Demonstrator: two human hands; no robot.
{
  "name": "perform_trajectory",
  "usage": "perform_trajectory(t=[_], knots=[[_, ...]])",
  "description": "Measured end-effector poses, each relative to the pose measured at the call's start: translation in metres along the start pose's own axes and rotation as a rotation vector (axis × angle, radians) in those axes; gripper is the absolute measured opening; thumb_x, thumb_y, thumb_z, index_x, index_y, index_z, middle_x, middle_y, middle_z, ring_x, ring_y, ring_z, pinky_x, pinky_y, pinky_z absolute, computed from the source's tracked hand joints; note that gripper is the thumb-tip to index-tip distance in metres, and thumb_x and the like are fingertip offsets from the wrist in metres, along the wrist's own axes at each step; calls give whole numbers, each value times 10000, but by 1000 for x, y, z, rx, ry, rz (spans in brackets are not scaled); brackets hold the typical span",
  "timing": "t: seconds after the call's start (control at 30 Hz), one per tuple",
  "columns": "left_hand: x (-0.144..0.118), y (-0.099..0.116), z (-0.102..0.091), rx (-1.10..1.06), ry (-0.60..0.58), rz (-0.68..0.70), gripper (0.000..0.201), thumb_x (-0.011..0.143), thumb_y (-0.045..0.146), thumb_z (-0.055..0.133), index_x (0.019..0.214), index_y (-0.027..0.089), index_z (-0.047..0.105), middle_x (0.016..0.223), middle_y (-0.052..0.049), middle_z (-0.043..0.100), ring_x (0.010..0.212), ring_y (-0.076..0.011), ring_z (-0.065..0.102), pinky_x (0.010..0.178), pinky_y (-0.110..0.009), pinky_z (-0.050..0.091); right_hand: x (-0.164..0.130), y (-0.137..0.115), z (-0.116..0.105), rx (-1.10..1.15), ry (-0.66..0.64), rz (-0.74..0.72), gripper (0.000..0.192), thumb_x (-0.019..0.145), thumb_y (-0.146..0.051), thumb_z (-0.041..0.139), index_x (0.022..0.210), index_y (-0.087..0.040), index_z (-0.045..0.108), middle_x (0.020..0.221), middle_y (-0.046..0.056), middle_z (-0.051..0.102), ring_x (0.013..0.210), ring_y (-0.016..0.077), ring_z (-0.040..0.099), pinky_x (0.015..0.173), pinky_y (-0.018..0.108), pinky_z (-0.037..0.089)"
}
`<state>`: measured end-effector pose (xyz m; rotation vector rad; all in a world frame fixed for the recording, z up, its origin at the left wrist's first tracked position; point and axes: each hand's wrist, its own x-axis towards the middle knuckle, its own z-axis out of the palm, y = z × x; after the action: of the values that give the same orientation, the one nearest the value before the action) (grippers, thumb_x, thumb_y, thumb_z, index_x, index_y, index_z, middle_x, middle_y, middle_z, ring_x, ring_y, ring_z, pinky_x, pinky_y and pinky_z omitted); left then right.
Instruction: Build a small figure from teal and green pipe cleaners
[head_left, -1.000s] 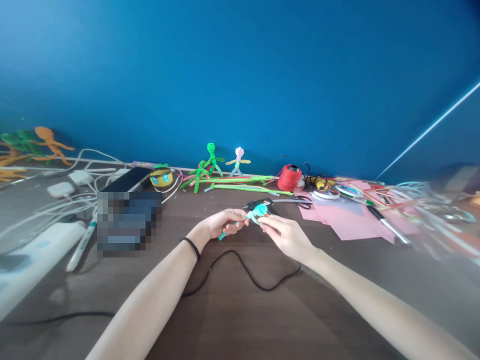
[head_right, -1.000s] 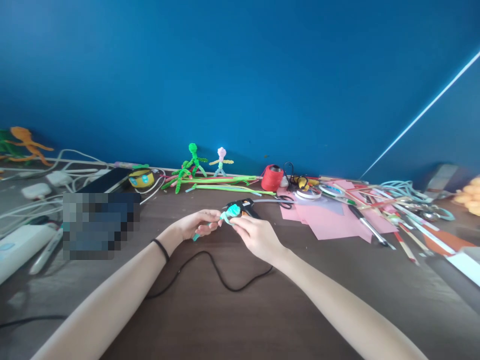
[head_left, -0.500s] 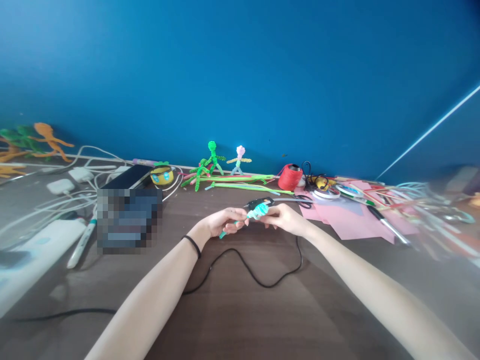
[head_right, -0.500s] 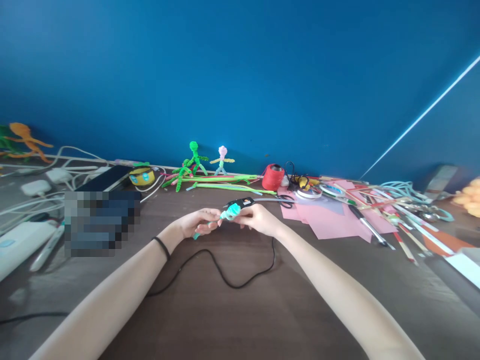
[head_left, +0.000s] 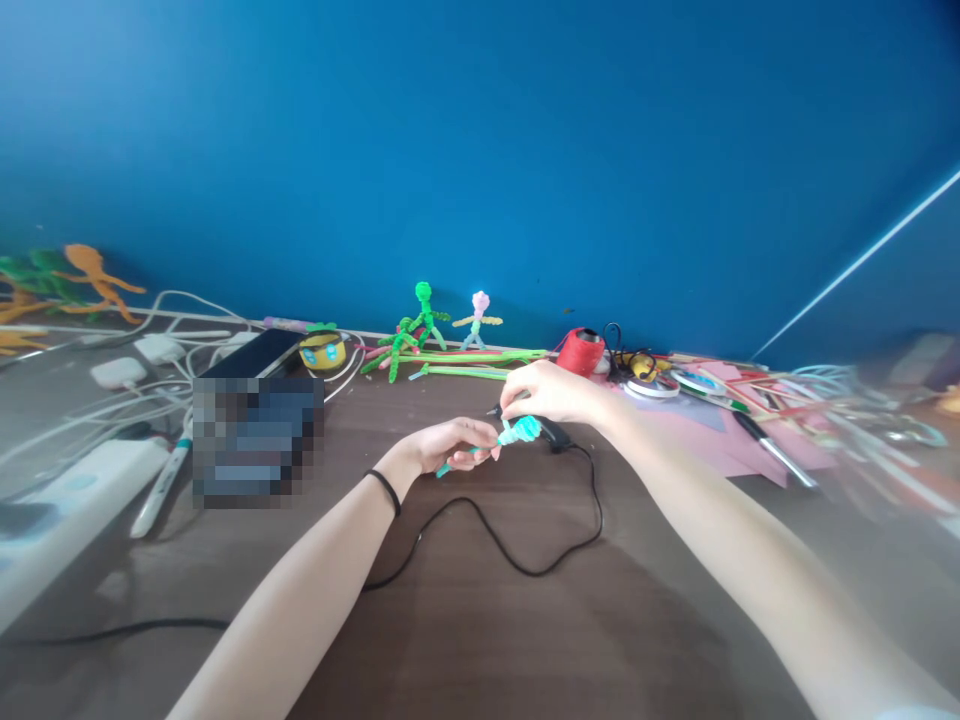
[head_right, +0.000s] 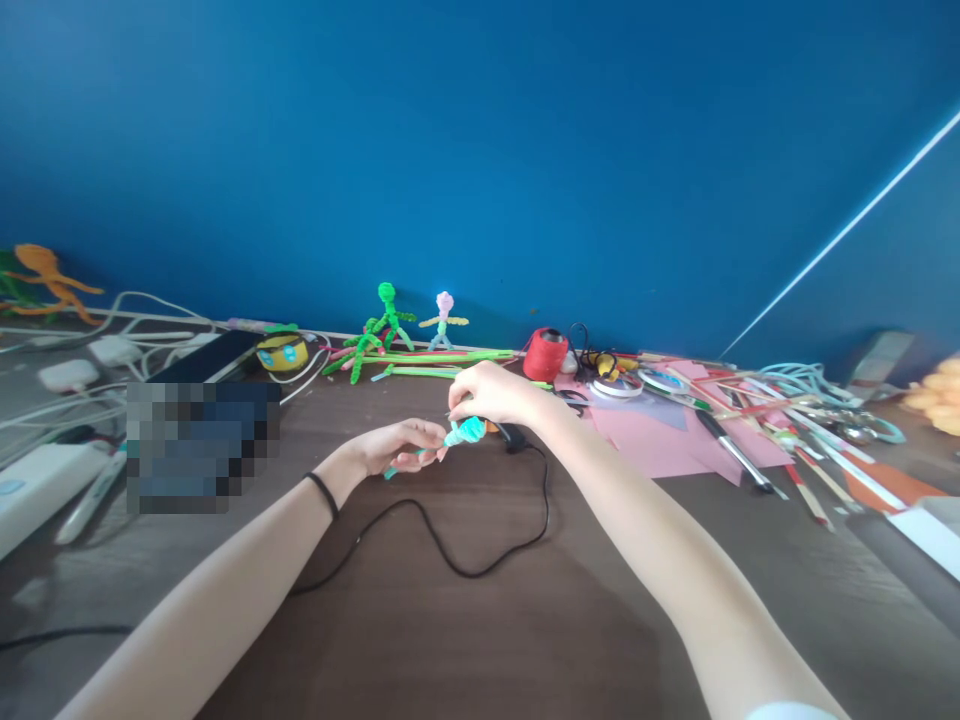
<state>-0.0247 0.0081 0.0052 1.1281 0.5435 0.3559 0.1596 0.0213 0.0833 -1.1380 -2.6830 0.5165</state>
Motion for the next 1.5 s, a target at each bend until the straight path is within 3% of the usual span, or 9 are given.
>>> perform_trajectory(t=[0.13,0.4,0.67,0.87,1.13,1.3,1.4,1.5], knots=[[1,0,0,1,14,1,102,689,168,553,672,78,599,509,33,435,326,4,254,313,-148,154,-1,-14,2,-181,21,-33,104,736,-161,600,718,-155,702,755,32,635,691,129,560,593,227,369],[0,0,3,-33,43,-4,77,691,148,552,668,82,585,512,40,422,324,11,250,312,-141,136,-30,-28,25,-503,316,-161,249,861,-182,476,673,-137,632,720,54,562,711,145,488,589,253,337],[0,0,3,-85,62,13,77,707,146,550,667,83,567,509,48,411,323,19,242,310,-123,137,-55,-28,56,-530,615,-133,267,890,-124,385,773,-141,624,756,64,566,741,148,536,669,249,430],[-1,0,4,-123,64,35,88,714,157,561,668,82,561,504,50,414,324,21,240,309,-115,145,-67,-25,72,-280,687,-132,219,893,-157,404,928,-129,619,802,67,551,713,129,576,683,237,487],[0,-2,3,-150,65,47,91,709,165,567,683,78,569,510,47,433,315,22,261,313,-117,157,-71,-21,85,236,745,-19,150,843,-213,497,879,-173,637,797,51,561,687,130,583,663,272,509],[0,-2,2,-169,50,62,85,708,165,574,695,81,575,491,50,434,308,18,253,303,-117,150,-68,-12,93,820,586,275,218,765,-359,590,827,-151,607,656,14,577,475,91,529,420,216,422],[0,-2,1,-179,41,64,88,701,171,586,693,84,580,486,46,448,302,19,253,298,-116,146,-64,0,90,1040,427,299,293,706,-411,637,808,-138,608,629,12,596,399,64,474,350,190,317],[0,-2,0,-177,31,55,98,692,182,598,684,85,585,486,40,463,297,19,260,296,-118,147,-58,13,82,1123,254,286,312,687,-398,660,827,-120,633,651,26,612,426,59,487,361,180,310]])
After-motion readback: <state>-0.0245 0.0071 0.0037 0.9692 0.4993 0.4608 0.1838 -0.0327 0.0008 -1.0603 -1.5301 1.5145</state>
